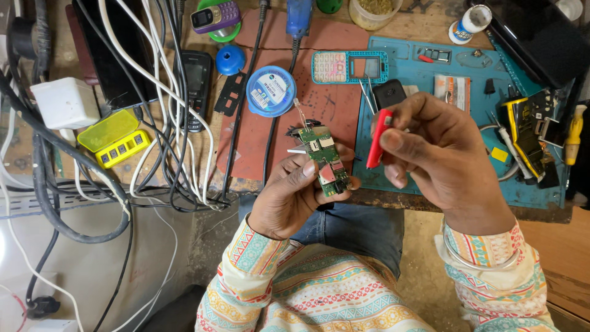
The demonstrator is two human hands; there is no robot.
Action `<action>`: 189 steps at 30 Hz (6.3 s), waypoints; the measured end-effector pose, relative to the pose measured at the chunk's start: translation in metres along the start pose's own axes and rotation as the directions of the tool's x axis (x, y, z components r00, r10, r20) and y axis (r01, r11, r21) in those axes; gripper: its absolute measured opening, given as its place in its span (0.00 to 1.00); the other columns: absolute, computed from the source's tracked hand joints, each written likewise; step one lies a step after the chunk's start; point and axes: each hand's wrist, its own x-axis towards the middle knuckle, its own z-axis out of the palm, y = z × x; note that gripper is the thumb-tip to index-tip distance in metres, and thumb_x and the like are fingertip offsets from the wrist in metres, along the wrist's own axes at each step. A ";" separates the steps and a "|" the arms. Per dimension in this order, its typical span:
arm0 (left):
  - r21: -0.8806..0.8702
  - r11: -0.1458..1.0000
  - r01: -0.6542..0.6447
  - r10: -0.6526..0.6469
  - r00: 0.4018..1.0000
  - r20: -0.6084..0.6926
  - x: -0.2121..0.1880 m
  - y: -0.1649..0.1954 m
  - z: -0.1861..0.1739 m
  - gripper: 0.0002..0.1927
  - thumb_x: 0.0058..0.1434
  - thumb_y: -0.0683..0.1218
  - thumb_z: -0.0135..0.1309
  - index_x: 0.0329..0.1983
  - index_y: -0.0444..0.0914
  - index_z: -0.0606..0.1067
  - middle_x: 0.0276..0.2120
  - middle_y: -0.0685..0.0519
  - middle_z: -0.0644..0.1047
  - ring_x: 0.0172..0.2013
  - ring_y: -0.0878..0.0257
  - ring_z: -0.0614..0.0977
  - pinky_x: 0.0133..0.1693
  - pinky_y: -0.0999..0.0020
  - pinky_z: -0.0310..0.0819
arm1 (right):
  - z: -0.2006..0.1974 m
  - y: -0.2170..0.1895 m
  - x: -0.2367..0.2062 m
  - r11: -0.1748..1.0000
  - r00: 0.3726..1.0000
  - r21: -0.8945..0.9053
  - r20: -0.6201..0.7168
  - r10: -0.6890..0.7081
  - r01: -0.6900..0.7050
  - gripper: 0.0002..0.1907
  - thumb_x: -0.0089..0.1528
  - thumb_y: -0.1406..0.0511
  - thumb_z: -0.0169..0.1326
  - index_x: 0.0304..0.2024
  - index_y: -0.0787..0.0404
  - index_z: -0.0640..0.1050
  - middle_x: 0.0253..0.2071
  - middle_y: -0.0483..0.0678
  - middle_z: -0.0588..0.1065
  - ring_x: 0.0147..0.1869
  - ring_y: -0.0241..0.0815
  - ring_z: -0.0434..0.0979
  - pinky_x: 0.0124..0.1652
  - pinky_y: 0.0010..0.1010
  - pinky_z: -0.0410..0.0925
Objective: The person repairs a feature phone at a cluttered workbench. They handle a green circuit board, use pliers to work on components, attach a speaker part, fit the board into the phone housing, and reassemble the phone. They then power the phone on, and the screen and backlit keypad light up as they hold the device.
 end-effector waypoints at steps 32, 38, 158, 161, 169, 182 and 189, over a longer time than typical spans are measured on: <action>-0.078 0.997 0.021 -0.016 0.997 0.074 -0.011 -0.002 0.003 0.27 0.77 0.53 0.53 0.63 0.23 0.69 0.49 0.36 0.79 0.52 0.46 0.83 0.56 0.56 0.81 | 0.033 0.000 -0.008 0.811 0.954 -0.525 0.272 -0.129 0.260 0.18 0.67 0.72 0.59 0.60 0.68 0.77 0.63 0.52 0.70 0.63 0.38 0.72 0.61 0.28 0.71; -0.044 0.998 0.034 -0.032 0.998 0.056 -0.009 -0.004 0.002 0.28 0.75 0.54 0.53 0.61 0.24 0.69 0.50 0.37 0.79 0.51 0.46 0.84 0.55 0.56 0.82 | 0.036 -0.005 -0.007 0.819 0.965 -0.533 0.245 -0.092 0.213 0.19 0.64 0.74 0.59 0.58 0.68 0.77 0.63 0.52 0.68 0.65 0.39 0.71 0.58 0.29 0.71; 0.700 0.711 -0.072 0.199 0.975 -0.102 -0.023 0.014 0.003 0.20 0.63 0.35 0.62 0.57 0.27 0.73 0.44 0.45 0.83 0.45 0.65 0.84 0.49 0.71 0.80 | 0.034 0.065 -0.006 0.865 0.977 -0.482 -0.210 0.041 -0.140 0.12 0.62 0.69 0.64 0.46 0.68 0.83 0.31 0.41 0.78 0.31 0.24 0.69 0.30 0.18 0.62; 0.612 0.787 -0.077 0.158 0.984 -0.079 -0.023 0.014 0.001 0.21 0.66 0.35 0.60 0.61 0.26 0.71 0.49 0.43 0.82 0.49 0.62 0.84 0.54 0.68 0.80 | 0.032 0.064 -0.009 0.892 0.976 -0.433 -0.213 0.036 -0.127 0.12 0.61 0.69 0.63 0.47 0.67 0.83 0.33 0.39 0.79 0.32 0.23 0.71 0.31 0.17 0.65; 0.628 0.753 -0.194 0.364 0.919 -0.152 -0.009 -0.002 0.015 0.21 0.65 0.35 0.59 0.59 0.27 0.66 0.47 0.42 0.81 0.49 0.60 0.85 0.53 0.67 0.82 | 0.025 0.068 -0.008 0.783 0.952 -0.620 -0.264 -0.157 -0.043 0.12 0.60 0.66 0.66 0.44 0.64 0.85 0.26 0.33 0.71 0.26 0.20 0.56 0.25 0.18 0.50; 0.998 -0.037 -0.053 0.592 0.803 0.065 0.006 -0.015 0.064 0.19 0.55 0.38 0.66 0.50 0.33 0.76 0.52 0.45 0.81 0.45 0.58 0.87 0.46 0.67 0.82 | 0.034 0.064 -0.009 0.698 0.843 -0.714 -0.403 -0.357 -0.045 0.14 0.61 0.63 0.66 0.46 0.63 0.83 0.28 0.33 0.73 0.27 0.21 0.58 0.24 0.18 0.54; 0.596 0.775 -0.211 0.335 0.936 -0.104 -0.003 -0.007 0.034 0.22 0.67 0.35 0.58 0.62 0.27 0.67 0.54 0.41 0.78 0.55 0.58 0.82 0.58 0.64 0.80 | 0.029 0.061 -0.012 0.899 0.947 -0.433 -0.255 -0.197 0.071 0.15 0.67 0.61 0.60 0.50 0.65 0.80 0.34 0.35 0.78 0.36 0.23 0.73 0.36 0.17 0.70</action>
